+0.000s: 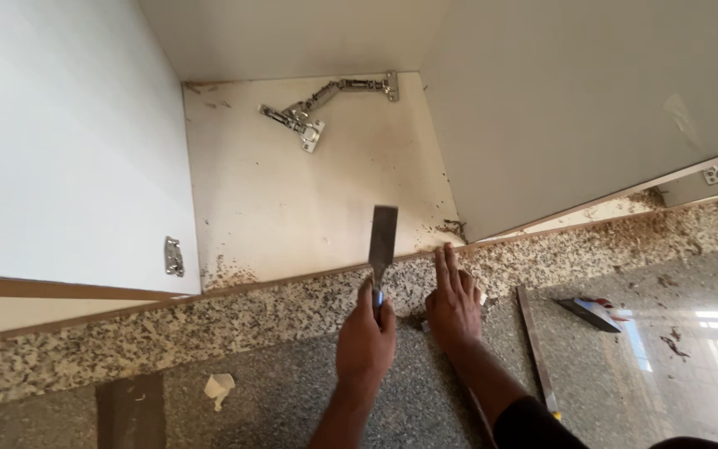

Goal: The person scrapes and chisels excess material from wood cabinet frames using a chisel and a scraper, and checks the fit of cabinet hardware.

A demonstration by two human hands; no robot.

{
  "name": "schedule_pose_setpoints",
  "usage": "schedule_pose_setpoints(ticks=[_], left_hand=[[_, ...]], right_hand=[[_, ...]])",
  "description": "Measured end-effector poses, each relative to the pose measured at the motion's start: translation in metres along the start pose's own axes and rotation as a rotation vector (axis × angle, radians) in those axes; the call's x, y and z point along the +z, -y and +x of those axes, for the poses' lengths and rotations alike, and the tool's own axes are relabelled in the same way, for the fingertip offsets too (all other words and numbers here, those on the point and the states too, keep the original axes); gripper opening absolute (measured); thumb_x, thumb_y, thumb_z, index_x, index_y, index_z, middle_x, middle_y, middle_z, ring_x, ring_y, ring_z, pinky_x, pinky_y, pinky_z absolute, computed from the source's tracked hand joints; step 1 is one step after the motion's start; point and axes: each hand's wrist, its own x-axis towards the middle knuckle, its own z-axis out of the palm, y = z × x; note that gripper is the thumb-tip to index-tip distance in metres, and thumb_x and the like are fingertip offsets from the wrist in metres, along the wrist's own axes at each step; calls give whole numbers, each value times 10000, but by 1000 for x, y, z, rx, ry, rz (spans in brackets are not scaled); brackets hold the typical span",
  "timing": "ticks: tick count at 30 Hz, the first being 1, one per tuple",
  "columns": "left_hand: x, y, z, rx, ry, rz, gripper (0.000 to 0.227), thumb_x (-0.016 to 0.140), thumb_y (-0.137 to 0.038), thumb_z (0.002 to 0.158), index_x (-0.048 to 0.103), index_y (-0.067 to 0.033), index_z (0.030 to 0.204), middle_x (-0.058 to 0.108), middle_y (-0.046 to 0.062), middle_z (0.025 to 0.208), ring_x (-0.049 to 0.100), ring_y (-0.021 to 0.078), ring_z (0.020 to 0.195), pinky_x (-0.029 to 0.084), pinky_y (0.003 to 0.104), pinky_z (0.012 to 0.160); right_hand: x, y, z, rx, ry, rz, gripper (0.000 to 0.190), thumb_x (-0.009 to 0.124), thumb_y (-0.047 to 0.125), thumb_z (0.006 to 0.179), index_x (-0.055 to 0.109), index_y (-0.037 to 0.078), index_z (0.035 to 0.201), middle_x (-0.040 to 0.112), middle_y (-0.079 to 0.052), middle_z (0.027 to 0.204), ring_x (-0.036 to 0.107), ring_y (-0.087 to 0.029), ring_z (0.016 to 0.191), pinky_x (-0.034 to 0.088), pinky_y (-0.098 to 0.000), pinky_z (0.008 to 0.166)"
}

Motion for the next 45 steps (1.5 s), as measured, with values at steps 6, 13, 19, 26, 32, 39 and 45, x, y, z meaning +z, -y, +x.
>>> schedule_pose_setpoints(ticks=[6,13,19,26,32,39,45], left_hand=[[7,19,-9,54,50,90,548,497,-336,1059,372,-91,1533,743,111,878,692,174,588,597,335,512],[-15,5,-5,298,245,413,564,428,-339,1072,285,-313,1617,704,169,947,616,152,507,527,284,387],[-39,-22,-5,224,393,617,501,374,-321,1095,322,-376,1591,640,155,851,549,141,467,493,291,347],[-53,-34,-6,258,379,494,490,409,-336,1081,371,-342,1569,584,67,651,485,127,415,466,298,340],[-40,-27,11,288,423,543,495,394,-314,1094,342,-335,1586,608,86,665,510,142,422,473,297,342],[-31,-16,17,361,357,473,455,413,-332,1093,429,-337,1548,625,70,647,525,128,417,472,301,336],[-6,-38,26,359,331,460,514,398,-296,1087,347,-289,1599,642,114,701,559,173,445,484,321,335]], right_hand=[[0,-10,6,-79,-48,168,768,481,35,925,206,101,1639,182,-109,1730,575,-359,1231,518,-487,992],[1,11,-5,836,98,1125,452,378,368,1107,582,107,1414,668,-222,1280,641,-282,1030,578,-502,883],[9,12,17,744,173,1683,379,517,292,1069,631,-34,1226,697,-162,1007,672,-218,791,616,-382,753],[18,23,15,827,128,1674,288,585,254,1041,655,-17,1111,703,-163,951,679,-240,779,627,-387,723],[23,12,22,773,70,1637,347,591,273,1040,668,-47,1149,702,-174,970,684,-247,811,629,-384,743],[13,16,27,933,51,1639,377,572,271,1022,633,-30,1240,720,-179,1086,714,-262,930,643,-373,843],[6,-14,39,855,-8,1537,419,576,309,1020,624,-29,1263,712,-183,1030,718,-242,853,643,-370,814]])
